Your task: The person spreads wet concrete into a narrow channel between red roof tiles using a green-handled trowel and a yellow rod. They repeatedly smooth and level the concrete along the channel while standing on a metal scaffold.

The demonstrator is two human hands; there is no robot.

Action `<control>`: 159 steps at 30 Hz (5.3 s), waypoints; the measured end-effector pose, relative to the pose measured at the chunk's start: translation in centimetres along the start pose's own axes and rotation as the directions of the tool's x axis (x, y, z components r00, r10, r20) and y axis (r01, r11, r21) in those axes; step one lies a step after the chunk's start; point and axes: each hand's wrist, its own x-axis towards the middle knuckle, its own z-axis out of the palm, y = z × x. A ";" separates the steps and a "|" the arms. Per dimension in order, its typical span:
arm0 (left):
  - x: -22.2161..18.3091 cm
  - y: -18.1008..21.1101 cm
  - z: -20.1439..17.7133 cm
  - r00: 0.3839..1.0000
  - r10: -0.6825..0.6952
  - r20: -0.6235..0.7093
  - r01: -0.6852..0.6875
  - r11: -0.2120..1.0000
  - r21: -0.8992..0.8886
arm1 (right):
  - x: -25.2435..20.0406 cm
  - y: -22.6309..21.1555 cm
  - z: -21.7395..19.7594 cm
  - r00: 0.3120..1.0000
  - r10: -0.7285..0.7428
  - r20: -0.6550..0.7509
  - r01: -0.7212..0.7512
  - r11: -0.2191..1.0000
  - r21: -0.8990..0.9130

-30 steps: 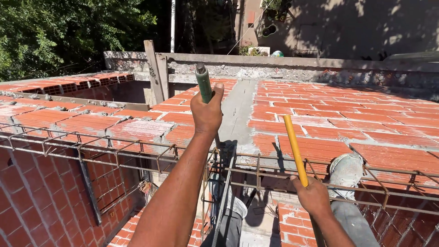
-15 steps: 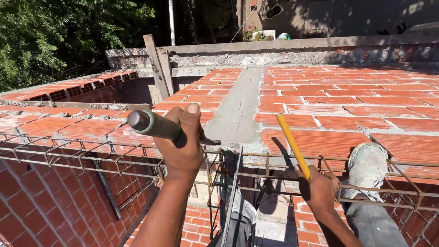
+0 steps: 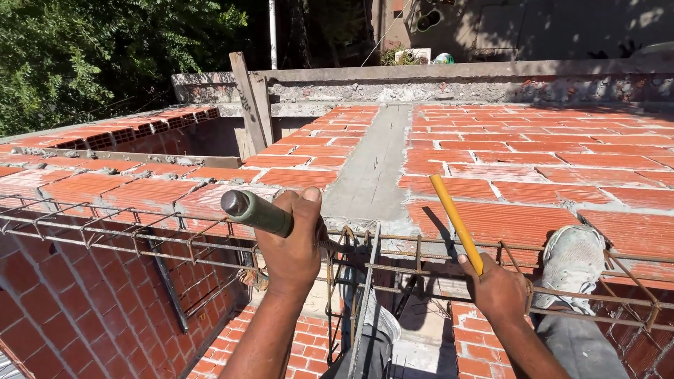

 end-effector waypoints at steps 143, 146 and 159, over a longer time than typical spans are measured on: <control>13.7 -24.6 17.2 0.922 -0.376 0.095 0.277 0.809 0.518 | -1.2 -3.1 -4.1 0.925 0.199 0.324 -0.213 0.977 0.010; 14.4 -27.5 19.1 0.878 -0.457 0.143 0.294 0.751 0.592 | -1.3 -4.6 -6.3 0.892 0.300 0.337 -0.338 0.940 0.056; 7.3 -27.4 16.3 0.832 -0.488 0.263 0.220 0.726 0.652 | 1.6 -0.7 0.0 0.913 0.287 0.289 -0.378 0.863 0.336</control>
